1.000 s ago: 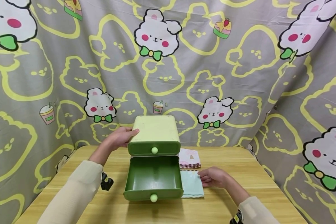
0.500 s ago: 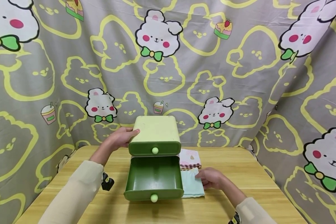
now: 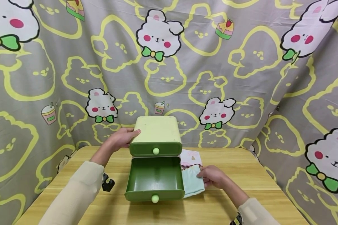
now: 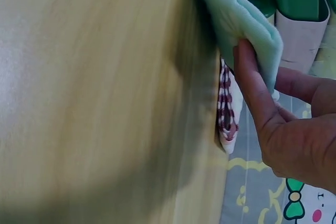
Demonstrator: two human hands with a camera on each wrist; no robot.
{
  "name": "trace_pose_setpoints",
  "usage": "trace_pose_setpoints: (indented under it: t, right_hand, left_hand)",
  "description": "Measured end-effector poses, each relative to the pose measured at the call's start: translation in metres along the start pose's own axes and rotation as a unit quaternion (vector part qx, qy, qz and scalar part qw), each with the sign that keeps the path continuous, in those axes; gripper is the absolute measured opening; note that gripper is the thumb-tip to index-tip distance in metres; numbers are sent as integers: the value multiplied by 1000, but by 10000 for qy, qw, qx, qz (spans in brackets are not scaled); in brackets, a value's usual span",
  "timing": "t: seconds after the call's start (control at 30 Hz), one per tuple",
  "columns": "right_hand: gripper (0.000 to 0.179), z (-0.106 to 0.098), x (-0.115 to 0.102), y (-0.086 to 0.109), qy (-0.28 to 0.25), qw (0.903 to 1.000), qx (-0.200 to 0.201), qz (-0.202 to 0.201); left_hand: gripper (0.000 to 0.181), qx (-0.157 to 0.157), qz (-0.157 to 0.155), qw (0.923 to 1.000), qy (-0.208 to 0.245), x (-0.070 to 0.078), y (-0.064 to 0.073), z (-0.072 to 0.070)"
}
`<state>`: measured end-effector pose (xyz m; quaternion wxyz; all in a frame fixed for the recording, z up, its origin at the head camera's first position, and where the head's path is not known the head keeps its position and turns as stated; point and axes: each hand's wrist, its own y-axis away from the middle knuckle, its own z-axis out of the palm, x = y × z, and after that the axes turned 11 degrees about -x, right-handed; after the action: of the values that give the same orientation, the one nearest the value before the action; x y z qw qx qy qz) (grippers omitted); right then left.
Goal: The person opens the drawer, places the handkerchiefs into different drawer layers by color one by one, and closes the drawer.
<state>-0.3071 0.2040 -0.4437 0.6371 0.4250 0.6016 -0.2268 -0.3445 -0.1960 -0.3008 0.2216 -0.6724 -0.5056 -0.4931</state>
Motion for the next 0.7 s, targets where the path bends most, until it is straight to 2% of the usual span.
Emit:
trace_pose_setpoints:
  t: [0.37,0.7]
  right_hand:
    - [30,-2,-30,11,189,9995,-4,-257]
    - [35,-5,-69,26,495,9981,3,-366]
  left_hand:
    - [65,31,24,10000,-29,-2,0,0]
    - [64,21,-1,10000,-32,-1,-1,-1]
